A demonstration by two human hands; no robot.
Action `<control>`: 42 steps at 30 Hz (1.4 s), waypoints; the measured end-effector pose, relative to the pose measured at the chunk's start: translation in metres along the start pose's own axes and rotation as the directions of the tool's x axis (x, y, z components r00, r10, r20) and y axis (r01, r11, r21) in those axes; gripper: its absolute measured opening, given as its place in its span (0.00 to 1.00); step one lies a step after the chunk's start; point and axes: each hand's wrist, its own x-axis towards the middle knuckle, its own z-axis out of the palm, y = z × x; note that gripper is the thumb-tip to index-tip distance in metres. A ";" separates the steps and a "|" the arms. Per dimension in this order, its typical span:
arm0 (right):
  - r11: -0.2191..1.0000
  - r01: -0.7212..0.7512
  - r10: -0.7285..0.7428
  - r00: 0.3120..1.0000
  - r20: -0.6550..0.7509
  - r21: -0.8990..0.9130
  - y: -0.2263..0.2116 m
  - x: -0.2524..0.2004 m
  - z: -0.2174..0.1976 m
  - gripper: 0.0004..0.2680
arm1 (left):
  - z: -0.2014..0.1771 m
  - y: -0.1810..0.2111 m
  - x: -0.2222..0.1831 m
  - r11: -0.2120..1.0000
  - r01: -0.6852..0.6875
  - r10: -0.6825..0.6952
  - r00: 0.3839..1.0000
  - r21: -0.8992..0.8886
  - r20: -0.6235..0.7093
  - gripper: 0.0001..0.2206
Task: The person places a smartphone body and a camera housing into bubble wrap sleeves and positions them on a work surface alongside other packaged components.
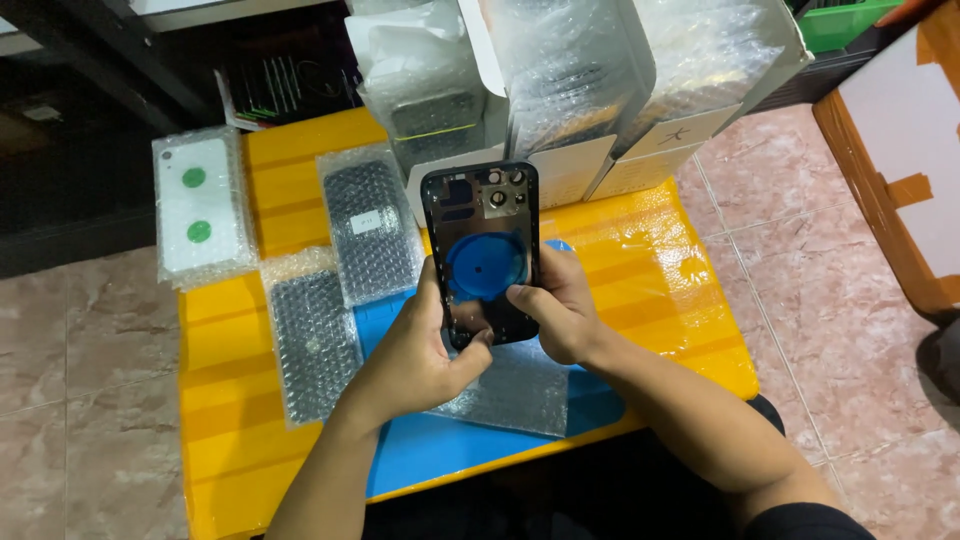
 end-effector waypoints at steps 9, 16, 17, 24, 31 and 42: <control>0.999 0.029 -0.029 1.000 0.004 -0.030 -0.012 0.004 0.002 0.06 | 0.000 -0.003 0.001 0.998 -0.054 0.054 0.998 0.010 -0.011 0.22; 0.976 0.021 -0.021 1.000 0.001 -0.216 -0.049 0.022 0.013 0.03 | 0.000 0.013 0.009 0.993 -0.108 0.113 0.985 0.049 -0.129 0.18; 0.971 -0.005 -0.005 0.999 -0.041 -0.240 -0.046 0.018 0.014 0.03 | 0.000 0.010 0.009 0.992 -0.117 0.125 0.977 0.054 -0.172 0.18; 0.949 -0.026 -0.019 0.990 -0.142 -0.316 -0.041 0.017 0.017 0.13 | -0.002 0.002 0.011 0.973 -0.203 0.229 0.914 0.112 -0.335 0.21; 0.945 -0.033 -0.020 0.987 -0.159 -0.324 -0.040 0.018 0.018 0.14 | 0.000 -0.004 0.011 0.968 -0.220 0.249 0.901 0.121 -0.354 0.18; 0.935 -0.031 -0.016 0.992 -0.129 -0.354 -0.039 0.017 0.017 0.16 | -0.005 0.016 0.011 0.988 -0.117 0.140 0.954 0.100 -0.264 0.18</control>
